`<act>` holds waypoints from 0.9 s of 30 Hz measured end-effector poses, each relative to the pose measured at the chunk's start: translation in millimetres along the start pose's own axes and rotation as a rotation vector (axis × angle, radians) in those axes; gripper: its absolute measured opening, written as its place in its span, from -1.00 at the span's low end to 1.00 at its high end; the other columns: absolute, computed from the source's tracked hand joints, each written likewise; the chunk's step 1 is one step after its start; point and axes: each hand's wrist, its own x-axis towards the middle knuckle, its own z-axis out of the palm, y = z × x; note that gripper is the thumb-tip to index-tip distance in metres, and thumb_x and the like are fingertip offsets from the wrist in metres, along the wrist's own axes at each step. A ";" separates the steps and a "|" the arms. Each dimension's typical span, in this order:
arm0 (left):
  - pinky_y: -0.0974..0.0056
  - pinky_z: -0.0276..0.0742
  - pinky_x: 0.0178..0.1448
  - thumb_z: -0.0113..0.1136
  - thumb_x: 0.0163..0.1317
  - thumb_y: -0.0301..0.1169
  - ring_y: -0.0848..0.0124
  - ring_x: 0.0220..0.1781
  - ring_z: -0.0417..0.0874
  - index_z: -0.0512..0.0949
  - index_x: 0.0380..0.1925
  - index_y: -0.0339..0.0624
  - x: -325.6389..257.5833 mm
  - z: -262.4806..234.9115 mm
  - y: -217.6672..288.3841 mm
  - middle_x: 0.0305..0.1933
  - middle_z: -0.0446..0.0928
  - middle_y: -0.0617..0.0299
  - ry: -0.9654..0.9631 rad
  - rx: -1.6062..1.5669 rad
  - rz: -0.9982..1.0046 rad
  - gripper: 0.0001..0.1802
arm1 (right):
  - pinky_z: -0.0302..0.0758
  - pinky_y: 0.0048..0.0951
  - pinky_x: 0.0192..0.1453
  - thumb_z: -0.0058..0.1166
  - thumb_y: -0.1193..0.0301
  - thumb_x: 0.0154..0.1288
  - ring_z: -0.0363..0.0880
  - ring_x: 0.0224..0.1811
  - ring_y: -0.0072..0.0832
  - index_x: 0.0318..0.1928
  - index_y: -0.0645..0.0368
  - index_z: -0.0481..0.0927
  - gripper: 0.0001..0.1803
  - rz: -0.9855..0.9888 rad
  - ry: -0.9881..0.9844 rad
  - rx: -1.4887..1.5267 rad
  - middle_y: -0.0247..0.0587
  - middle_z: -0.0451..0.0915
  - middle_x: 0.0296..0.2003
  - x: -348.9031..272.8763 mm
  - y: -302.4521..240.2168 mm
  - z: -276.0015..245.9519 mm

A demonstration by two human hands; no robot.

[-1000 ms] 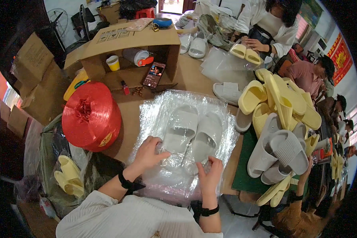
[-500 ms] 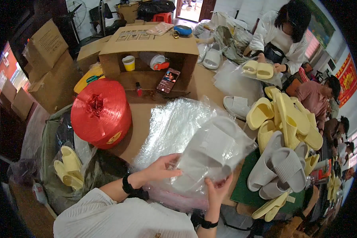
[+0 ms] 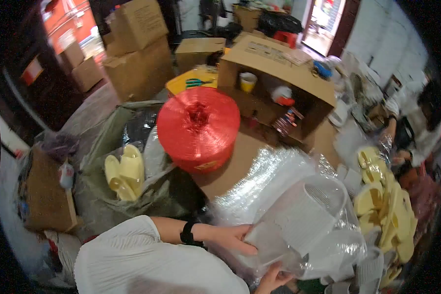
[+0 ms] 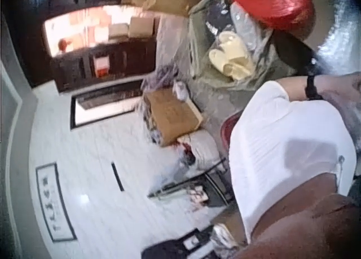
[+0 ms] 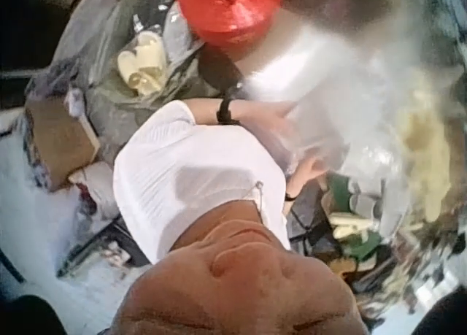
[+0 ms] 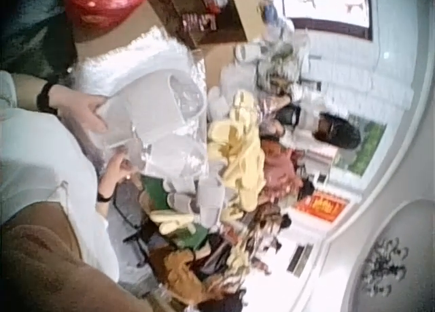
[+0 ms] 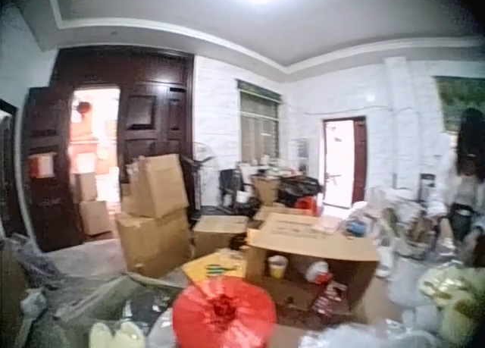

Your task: The person is packing foam sandals into clear plastic bags and placing them into a large bag/container.

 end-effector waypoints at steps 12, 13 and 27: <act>0.21 0.51 0.20 0.32 0.22 -0.53 0.31 0.12 0.60 0.41 0.21 -0.29 -200.9 -88.5 144.0 0.11 0.58 0.12 1.711 0.742 0.873 -0.46 | 0.26 -0.23 0.34 -0.16 0.10 0.52 0.40 0.18 -0.25 0.24 0.34 0.41 -0.44 -0.332 -0.572 -0.464 -0.03 0.44 0.17 48.1 1.6 26.9; 0.19 0.52 0.19 0.33 0.17 -0.54 0.28 0.10 0.61 0.42 0.19 -0.30 -222.8 -102.4 149.2 0.08 0.59 0.10 1.879 0.878 0.978 -0.44 | 0.27 -0.22 0.34 -0.13 0.17 0.52 0.40 0.18 -0.25 0.22 0.34 0.42 -0.49 -0.341 -0.580 -0.536 -0.03 0.43 0.16 49.6 5.6 26.7; 0.10 0.54 -0.29 0.46 -0.04 -0.32 0.27 -0.34 0.66 0.68 -0.32 -0.31 -326.5 -242.6 22.4 -0.33 0.68 0.13 1.529 0.676 -0.787 -0.68 | 0.37 -0.19 0.29 0.10 0.53 0.27 0.35 0.23 -0.14 0.05 0.36 0.51 -0.66 -0.383 -0.569 -0.582 0.02 0.39 0.15 51.3 27.2 19.3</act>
